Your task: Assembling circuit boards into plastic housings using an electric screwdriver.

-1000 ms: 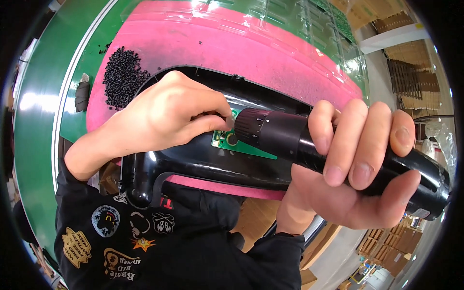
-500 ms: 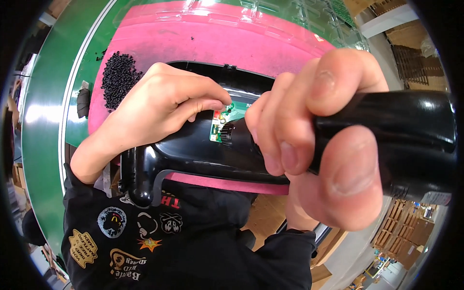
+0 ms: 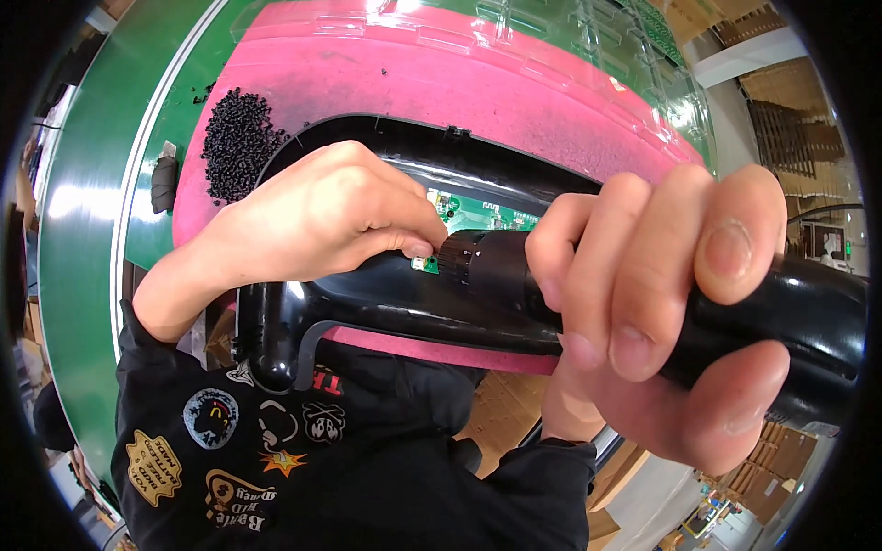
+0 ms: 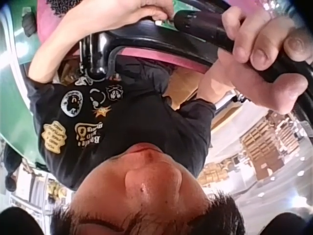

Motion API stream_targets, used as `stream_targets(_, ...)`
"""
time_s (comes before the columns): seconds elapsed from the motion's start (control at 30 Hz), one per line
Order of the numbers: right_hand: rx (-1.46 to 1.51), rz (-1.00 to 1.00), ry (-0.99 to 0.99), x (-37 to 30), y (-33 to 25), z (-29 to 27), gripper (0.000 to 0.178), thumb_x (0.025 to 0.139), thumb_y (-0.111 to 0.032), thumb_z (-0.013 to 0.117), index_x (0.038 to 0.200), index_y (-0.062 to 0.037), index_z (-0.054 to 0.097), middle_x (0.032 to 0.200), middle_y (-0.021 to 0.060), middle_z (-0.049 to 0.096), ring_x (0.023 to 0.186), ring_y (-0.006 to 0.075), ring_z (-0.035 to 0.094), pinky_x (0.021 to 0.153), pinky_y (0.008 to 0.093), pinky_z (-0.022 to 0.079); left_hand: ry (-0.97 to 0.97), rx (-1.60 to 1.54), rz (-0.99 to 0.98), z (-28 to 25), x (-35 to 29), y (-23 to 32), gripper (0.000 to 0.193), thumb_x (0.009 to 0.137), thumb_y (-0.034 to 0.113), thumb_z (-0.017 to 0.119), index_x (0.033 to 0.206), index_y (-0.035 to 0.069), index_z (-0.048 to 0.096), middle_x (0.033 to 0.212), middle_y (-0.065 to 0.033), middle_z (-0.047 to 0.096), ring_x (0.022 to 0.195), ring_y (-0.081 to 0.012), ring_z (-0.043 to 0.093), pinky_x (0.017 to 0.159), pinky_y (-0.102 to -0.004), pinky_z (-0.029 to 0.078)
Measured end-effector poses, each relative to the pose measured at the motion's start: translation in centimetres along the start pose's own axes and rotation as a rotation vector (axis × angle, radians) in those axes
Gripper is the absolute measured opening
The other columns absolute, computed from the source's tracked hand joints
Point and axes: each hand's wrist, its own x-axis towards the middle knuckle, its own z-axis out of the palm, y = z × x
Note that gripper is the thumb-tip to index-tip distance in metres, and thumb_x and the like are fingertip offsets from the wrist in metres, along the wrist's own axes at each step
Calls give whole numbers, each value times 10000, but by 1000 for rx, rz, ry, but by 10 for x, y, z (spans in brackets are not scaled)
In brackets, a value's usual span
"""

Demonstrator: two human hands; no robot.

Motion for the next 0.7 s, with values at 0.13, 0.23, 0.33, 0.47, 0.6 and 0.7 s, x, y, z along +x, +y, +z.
stream_targets(0.13, -28, -31, 10, -1, -1, -2, 289, 851, -263, 639, 993, -86, 460, 705, -22, 547, 567, 85, 520, 658, 268, 410, -34, 1, -28, 1, 1, -1, 130, 775, 43, 699, 864, -43, 658, 799, -138, 683, 761, -324, 669, 660, -386, 527)
stream_targets(0.23, -43, -49, 16, -2, 0, -1, 291, 846, -269, 647, 986, -88, 467, 696, -26, 550, 553, 82, 520, 645, 261, 413, -46, -12, -28, 0, 2, 0, 129, 790, 49, 690, 874, -42, 653, 791, -138, 677, 753, -323, 667, 657, -380, 527)
stream_targets(0.33, -73, -44, 23, -2, 0, 0, 293, 844, -273, 652, 981, -90, 470, 690, -29, 551, 546, 78, 518, 635, 256, 413, -22, 11, -23, 1, 2, -1, 133, 800, 62, 690, 876, -40, 651, 777, -138, 669, 739, -319, 664, 654, -377, 525)
stream_targets(0.47, -106, -42, 8, -4, 3, -5, 312, 833, -285, 665, 980, -90, 471, 682, -35, 551, 529, 65, 509, 605, 250, 410, 5, 26, -2, 0, 3, -1, 164, 792, 92, 717, 872, -36, 653, 749, -132, 654, 713, -320, 654, 649, -378, 520)
stream_targets(0.6, -73, -109, 67, -3, 5, 3, 310, 810, -282, 674, 965, -92, 484, 661, -43, 548, 515, 61, 504, 588, 241, 408, -56, -17, -52, 0, 2, 2, 198, 773, 115, 741, 862, -37, 650, 748, -132, 651, 704, -325, 646, 640, -379, 516)
stream_targets(0.7, -21, -172, 160, -4, 10, 8, 293, 800, -281, 671, 945, -96, 495, 639, -48, 547, 505, 58, 503, 577, 231, 411, -62, 6, -28, 1, 2, 2, 223, 761, 131, 752, 855, -38, 642, 750, -134, 645, 701, -334, 637, 625, -382, 509)
